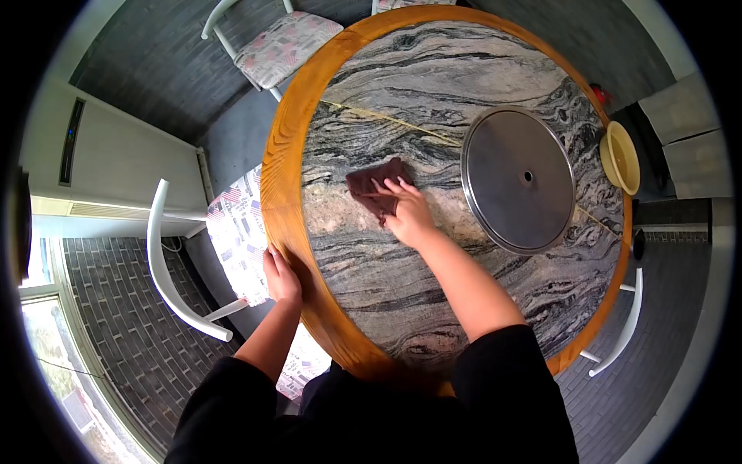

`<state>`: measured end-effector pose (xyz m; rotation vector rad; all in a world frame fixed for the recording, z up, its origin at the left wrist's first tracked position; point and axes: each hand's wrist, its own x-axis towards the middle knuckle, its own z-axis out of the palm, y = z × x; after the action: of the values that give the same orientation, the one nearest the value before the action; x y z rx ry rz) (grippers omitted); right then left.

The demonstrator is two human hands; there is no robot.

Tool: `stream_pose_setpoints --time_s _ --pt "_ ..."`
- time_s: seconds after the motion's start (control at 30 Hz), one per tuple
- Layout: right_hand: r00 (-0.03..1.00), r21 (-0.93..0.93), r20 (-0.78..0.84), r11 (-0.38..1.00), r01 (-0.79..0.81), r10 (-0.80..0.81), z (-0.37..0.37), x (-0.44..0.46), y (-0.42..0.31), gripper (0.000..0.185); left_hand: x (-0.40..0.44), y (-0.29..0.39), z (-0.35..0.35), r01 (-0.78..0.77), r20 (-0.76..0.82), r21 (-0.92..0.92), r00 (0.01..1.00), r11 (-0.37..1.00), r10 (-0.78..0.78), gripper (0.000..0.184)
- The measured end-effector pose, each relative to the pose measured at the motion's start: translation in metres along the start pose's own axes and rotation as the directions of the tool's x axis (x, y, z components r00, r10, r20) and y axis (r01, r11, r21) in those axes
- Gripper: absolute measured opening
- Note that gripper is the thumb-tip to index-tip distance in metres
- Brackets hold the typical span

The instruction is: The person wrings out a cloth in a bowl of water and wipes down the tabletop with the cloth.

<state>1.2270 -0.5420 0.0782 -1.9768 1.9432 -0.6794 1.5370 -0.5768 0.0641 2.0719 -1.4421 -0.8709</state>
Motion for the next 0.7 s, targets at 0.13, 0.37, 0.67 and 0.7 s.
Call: stream_pose_setpoints --time_s 0.13,0.37,0.67,0.7 --pt "0.998 0.016 0.047 0.999 -0.035 0.034 0.005 -0.034 -0.022 0.046 -0.001 0.005 -0.002 0.015 0.041 -0.042 0.999 0.999 -0.013 0.059" --pt "0.993 0.045 0.107 0.997 -0.056 0.051 0.004 -0.074 -0.054 0.046 0.003 -0.002 0.001 -0.004 0.015 0.014 1.0 1.0 0.004 0.059" --pt "0.564 0.96 0.266 -0.161 -0.23 0.782 -0.109 -0.027 -0.009 0.034 0.001 -0.002 0.001 0.003 -0.005 -0.053 1.0 0.999 -0.004 0.057" --pt "0.558 0.982 0.121 -0.016 -0.189 0.821 -0.123 -0.019 0.013 0.04 0.0 -0.001 0.0 0.008 -0.006 -0.051 1.0 0.999 -0.009 0.057"
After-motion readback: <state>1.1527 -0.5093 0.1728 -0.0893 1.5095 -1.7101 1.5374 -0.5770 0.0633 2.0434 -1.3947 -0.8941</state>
